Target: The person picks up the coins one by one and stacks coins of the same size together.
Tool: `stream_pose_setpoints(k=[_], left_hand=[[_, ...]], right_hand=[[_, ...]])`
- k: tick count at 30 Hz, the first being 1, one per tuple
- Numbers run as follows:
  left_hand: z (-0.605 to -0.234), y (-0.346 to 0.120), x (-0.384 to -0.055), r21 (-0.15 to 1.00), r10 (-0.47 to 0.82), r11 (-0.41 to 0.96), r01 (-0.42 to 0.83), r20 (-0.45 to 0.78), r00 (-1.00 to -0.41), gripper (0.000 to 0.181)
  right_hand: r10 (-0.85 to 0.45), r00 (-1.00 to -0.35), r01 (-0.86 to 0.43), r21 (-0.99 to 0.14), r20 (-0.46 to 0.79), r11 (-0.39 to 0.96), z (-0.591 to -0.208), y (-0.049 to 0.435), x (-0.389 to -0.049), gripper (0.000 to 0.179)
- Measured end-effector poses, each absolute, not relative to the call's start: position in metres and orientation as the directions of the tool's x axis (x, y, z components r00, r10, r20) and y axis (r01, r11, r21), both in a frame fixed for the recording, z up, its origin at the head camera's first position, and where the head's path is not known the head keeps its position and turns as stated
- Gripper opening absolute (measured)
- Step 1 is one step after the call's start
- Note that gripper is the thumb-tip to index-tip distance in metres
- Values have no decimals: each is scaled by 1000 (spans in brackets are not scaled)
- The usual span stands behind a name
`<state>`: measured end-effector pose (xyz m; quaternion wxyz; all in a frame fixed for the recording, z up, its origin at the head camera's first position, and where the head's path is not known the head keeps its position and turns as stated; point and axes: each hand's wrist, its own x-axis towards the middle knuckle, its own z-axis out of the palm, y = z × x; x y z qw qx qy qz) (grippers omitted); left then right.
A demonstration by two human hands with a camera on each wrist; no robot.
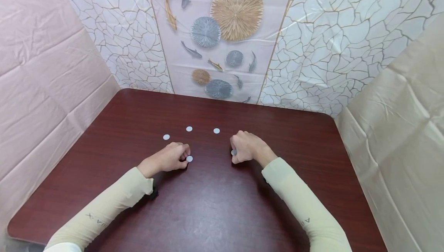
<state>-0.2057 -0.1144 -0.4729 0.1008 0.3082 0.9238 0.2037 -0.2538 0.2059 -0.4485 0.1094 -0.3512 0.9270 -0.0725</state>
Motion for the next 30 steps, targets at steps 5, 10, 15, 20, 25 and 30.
stream_pose_setpoints(k=[5,10,15,20,25,30], left_hand=[[-473,-114,-205,434,609,728,532,-52,-791,18],[-473,-113,-205,422,609,730,538,-43,-792,18],[-473,-113,-206,421,610,729,540,-41,-791,17],[-472,-114,-207,417,615,723,551,-24,-788,17],[-473,-114,-206,421,614,722,549,-25,-789,17],[-473,-113,-206,413,614,725,551,-25,-789,18]], right_hand=[[-675,-724,-646,-205,-141,735,-449,205,-245,18],[-673,-723,-644,-203,-153,738,-451,205,-237,21],[-674,-724,-646,-197,-145,737,-452,205,-229,22],[-689,-712,-661,-203,-136,723,-454,205,-222,23],[-695,-706,-667,-201,-138,717,-454,204,-217,25],[-699,-703,-670,-205,-135,714,-457,204,-214,26]])
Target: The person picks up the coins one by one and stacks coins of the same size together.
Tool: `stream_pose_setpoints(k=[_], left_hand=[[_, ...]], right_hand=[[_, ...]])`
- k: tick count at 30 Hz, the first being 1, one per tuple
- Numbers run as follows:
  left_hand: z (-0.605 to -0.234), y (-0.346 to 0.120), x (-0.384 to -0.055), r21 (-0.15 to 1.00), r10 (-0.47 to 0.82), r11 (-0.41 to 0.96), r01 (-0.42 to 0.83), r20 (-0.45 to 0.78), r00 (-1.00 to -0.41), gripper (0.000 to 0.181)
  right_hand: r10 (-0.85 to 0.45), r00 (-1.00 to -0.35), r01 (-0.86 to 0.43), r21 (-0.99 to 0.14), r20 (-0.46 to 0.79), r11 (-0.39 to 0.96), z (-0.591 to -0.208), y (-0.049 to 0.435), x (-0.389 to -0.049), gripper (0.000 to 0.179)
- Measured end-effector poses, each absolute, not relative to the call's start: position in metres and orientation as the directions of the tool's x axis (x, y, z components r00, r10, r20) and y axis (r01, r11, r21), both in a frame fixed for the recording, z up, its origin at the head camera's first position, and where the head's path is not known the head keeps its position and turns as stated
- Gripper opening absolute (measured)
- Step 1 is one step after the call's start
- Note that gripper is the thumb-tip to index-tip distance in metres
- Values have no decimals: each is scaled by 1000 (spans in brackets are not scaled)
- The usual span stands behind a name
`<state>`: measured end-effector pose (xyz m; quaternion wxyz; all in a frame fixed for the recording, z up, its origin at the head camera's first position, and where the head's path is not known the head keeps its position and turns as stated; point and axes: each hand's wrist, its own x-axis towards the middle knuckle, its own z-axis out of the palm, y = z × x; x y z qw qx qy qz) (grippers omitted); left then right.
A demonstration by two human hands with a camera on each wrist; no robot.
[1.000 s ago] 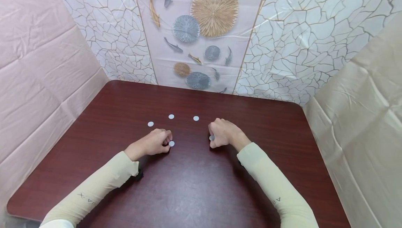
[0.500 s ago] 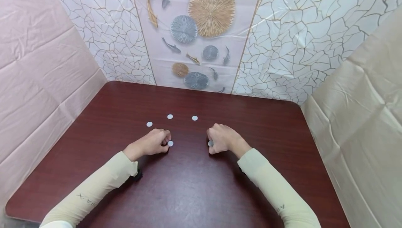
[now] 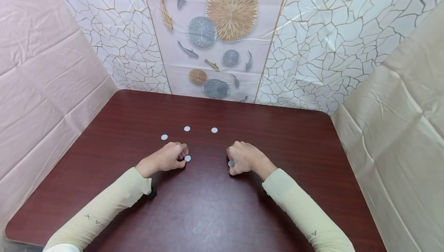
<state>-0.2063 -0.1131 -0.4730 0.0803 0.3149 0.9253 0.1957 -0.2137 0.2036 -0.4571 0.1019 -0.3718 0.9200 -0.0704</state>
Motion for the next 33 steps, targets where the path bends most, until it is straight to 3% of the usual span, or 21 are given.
stream_pose_setpoints(k=[10,22,33], left_hand=[[-473,-112,-207,409,623,713,569,1,-782,18],[-473,-115,-206,465,597,720,515,-37,-801,20],[-478,-125,-208,526,626,658,539,16,-780,23]], right_hand=[[-691,-703,-644,-261,-168,719,-458,207,-216,9],[-663,-716,-600,-292,-218,745,-454,207,-219,13],[-657,-714,-588,-305,-240,750,-453,208,-221,16]])
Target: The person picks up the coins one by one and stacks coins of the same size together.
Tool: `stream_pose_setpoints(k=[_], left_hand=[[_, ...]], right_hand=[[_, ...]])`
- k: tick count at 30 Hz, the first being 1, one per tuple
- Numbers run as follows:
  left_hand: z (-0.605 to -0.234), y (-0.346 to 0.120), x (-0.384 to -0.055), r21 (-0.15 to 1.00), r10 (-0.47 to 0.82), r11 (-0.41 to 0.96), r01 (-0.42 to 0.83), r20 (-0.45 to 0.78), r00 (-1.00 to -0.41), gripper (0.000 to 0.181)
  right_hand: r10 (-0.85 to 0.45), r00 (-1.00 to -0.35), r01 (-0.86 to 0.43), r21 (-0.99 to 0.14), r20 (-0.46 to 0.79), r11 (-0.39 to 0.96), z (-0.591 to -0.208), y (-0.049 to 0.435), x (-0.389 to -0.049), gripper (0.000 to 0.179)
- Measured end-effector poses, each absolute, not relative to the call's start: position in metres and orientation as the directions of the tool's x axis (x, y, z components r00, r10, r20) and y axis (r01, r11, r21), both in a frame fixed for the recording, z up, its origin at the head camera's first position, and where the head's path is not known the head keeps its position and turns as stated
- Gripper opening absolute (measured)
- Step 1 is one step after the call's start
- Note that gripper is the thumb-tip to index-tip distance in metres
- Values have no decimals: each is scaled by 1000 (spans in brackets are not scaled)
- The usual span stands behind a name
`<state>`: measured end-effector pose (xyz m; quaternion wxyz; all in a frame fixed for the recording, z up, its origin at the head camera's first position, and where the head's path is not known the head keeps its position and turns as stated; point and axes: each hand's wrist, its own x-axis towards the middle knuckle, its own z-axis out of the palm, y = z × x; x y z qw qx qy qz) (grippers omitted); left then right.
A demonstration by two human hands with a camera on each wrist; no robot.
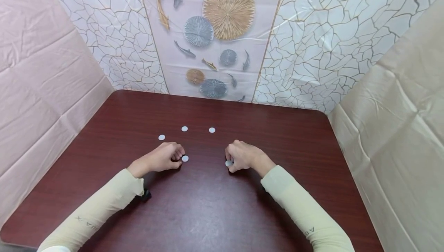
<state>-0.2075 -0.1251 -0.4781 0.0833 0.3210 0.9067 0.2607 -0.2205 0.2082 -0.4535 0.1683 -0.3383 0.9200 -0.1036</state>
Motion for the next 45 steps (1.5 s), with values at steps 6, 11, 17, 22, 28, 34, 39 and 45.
stream_pose_setpoints(k=[6,11,17,22,28,34,39,45], left_hand=[[-479,-135,-208,515,619,662,544,31,-784,23],[-474,-145,-211,506,604,680,530,22,-797,26],[-466,-160,-215,487,589,701,521,16,-808,28],[-462,-175,-220,477,563,724,499,9,-826,30],[-456,-190,-230,448,537,745,494,36,-843,33],[-451,-201,-239,441,504,770,460,22,-864,33],[-452,-209,-246,436,483,788,434,-2,-875,32],[-459,-210,-258,433,472,799,418,-20,-881,31]], right_hand=[[-649,-715,-573,-314,-261,757,-452,208,-221,17],[-641,-718,-561,-318,-271,764,-451,208,-221,16],[-637,-720,-556,-320,-274,767,-452,208,-221,16],[-649,-712,-565,-330,-269,756,-453,208,-221,16],[-656,-709,-576,-325,-259,750,-453,207,-222,14],[-651,-710,-570,-322,-269,756,-452,207,-222,14],[-652,-706,-569,-326,-277,755,-452,206,-222,13],[-652,-707,-572,-321,-275,755,-451,205,-222,13]])
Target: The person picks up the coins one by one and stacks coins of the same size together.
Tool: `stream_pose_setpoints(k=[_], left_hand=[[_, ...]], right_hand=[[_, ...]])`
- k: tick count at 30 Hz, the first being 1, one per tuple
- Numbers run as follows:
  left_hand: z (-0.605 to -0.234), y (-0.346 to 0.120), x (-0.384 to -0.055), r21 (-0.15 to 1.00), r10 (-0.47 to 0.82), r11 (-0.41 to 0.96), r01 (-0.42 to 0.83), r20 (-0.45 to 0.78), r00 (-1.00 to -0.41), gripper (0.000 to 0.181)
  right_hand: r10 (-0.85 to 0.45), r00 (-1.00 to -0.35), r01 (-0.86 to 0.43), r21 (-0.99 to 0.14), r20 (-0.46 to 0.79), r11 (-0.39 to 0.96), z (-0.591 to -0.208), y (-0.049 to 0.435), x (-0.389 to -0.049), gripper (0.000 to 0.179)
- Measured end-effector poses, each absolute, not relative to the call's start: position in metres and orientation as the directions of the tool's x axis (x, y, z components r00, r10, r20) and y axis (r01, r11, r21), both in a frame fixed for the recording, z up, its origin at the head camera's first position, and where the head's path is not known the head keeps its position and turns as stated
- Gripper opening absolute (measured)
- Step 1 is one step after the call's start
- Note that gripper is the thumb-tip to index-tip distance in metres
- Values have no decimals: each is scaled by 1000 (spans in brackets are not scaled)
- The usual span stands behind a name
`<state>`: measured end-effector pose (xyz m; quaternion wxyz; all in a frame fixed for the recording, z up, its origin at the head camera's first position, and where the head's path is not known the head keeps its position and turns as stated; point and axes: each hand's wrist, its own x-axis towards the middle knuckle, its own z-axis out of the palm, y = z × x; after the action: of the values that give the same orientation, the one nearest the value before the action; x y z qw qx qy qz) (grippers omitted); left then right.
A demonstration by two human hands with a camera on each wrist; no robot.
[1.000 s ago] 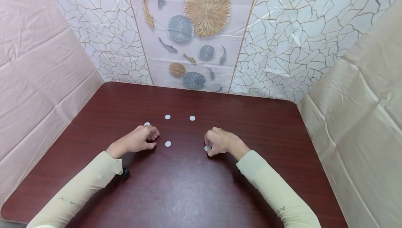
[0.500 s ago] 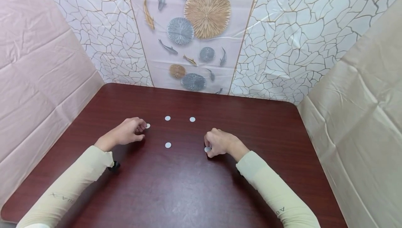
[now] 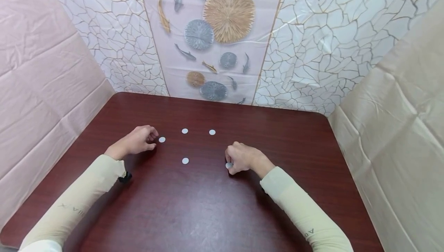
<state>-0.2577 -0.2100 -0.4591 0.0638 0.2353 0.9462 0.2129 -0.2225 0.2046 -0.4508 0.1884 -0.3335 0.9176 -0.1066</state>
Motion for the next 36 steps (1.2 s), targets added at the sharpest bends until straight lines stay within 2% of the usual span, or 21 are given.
stream_pose_setpoints(k=[21,29,36], left_hand=[[-463,-192,-281,368,521,810,458,-90,-849,28],[-458,-193,-282,280,600,777,563,-62,-797,7],[-455,-181,-291,244,572,811,532,-138,-808,7]], right_hand=[[-670,-695,-591,-323,-261,739,-452,206,-223,13],[-662,-687,-578,-328,-299,747,-453,202,-224,10],[-659,-687,-571,-334,-305,750,-450,206,-224,10]])
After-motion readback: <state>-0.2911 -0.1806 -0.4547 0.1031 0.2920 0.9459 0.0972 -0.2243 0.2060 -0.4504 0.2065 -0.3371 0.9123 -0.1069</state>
